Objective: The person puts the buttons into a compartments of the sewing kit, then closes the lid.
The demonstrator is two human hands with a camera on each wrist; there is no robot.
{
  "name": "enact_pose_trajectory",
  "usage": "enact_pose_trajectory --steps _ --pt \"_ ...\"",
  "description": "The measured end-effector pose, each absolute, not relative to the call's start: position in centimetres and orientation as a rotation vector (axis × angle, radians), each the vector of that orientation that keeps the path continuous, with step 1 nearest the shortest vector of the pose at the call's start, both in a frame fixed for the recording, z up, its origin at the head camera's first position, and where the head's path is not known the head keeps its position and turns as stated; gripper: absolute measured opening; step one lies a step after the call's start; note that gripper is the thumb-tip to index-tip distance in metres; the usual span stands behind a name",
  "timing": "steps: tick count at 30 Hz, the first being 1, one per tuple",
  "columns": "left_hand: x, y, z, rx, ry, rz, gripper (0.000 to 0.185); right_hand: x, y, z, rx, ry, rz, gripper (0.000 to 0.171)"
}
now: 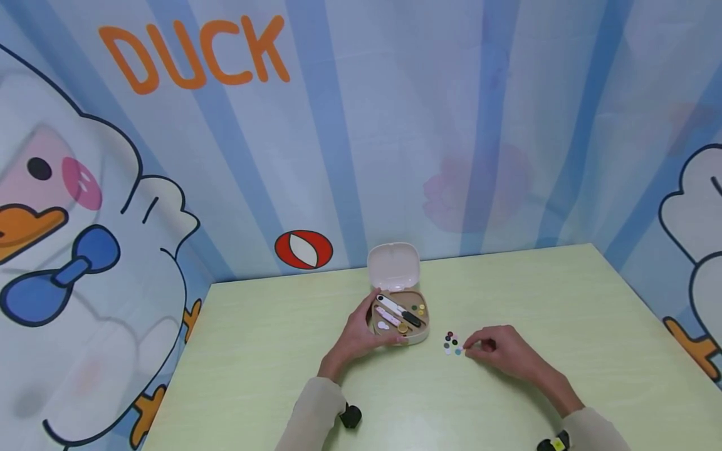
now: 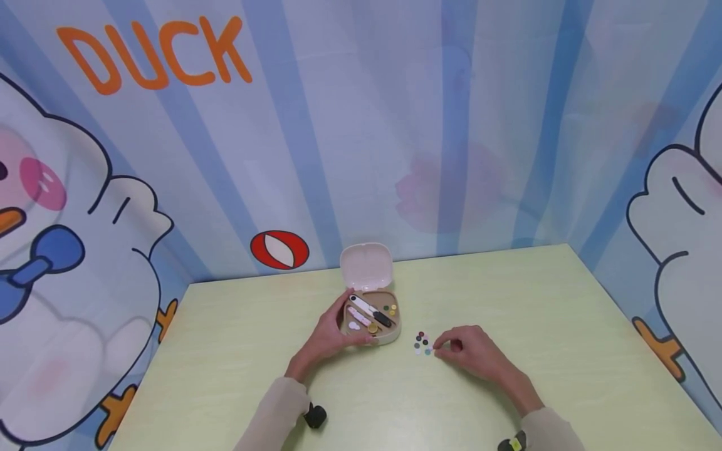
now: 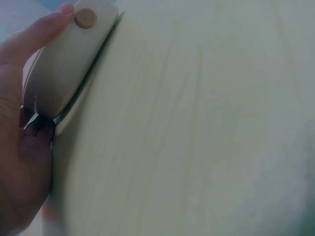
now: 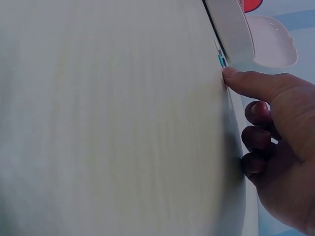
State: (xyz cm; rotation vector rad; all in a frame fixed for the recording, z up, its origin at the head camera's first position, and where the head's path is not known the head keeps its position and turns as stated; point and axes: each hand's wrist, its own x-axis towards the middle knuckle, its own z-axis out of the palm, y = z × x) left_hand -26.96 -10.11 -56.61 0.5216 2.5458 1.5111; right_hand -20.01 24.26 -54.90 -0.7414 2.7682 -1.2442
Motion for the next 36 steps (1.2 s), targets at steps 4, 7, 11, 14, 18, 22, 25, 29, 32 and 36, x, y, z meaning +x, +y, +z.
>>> enact_pose_trajectory --steps 4,7,11,14,18,22,25,29,32,36 --pt "-27.0 -10.1 -56.7 0.516 2.543 1.51 0.12 -20.1 24.2 -54.7 -0.727 2.748 -1.24 0.005" --pt "-26.9 -10.1 -56.6 0.517 2.542 1.512 0.12 -20.1 24.2 -54.7 -0.73 2.742 -1.239 0.005" --pt "-26.9 -10.1 -56.4 0.512 2.547 1.508 0.12 -20.2 24.3 -54.7 -0.75 2.75 -1.232 0.007" --pt "-26.8 -10.0 -56.4 0.505 2.552 1.501 0.119 -20.2 24.4 -54.7 -0.759 2.749 -1.237 0.008" --pt "-26.8 -10.0 -56.3 0.5 2.553 1.5 0.119 -20.3 24.5 -54.6 -0.764 2.737 -1.242 0.007" --pt "-26.7 -10.0 -56.2 0.494 2.548 1.505 0.119 -20.2 24.5 -54.3 -0.772 2.719 -1.241 0.008" --pt "-26.6 -9.9 -56.1 0.485 2.542 1.512 0.119 -20.2 24.5 -54.0 -0.769 2.71 -1.24 0.007" --pt "-26.6 -9.9 -56.1 0.478 2.545 1.508 0.119 -20.3 24.6 -53.7 -0.766 2.71 -1.24 0.007" --pt "-26.6 -9.9 -56.1 0.483 2.548 1.511 0.119 -20.5 24.6 -53.7 -0.757 2.718 -1.246 0.007" --pt "-26.6 -9.9 -56.1 0.476 2.545 1.511 0.119 -20.8 24.6 -53.7 -0.748 2.739 -1.245 0.007"
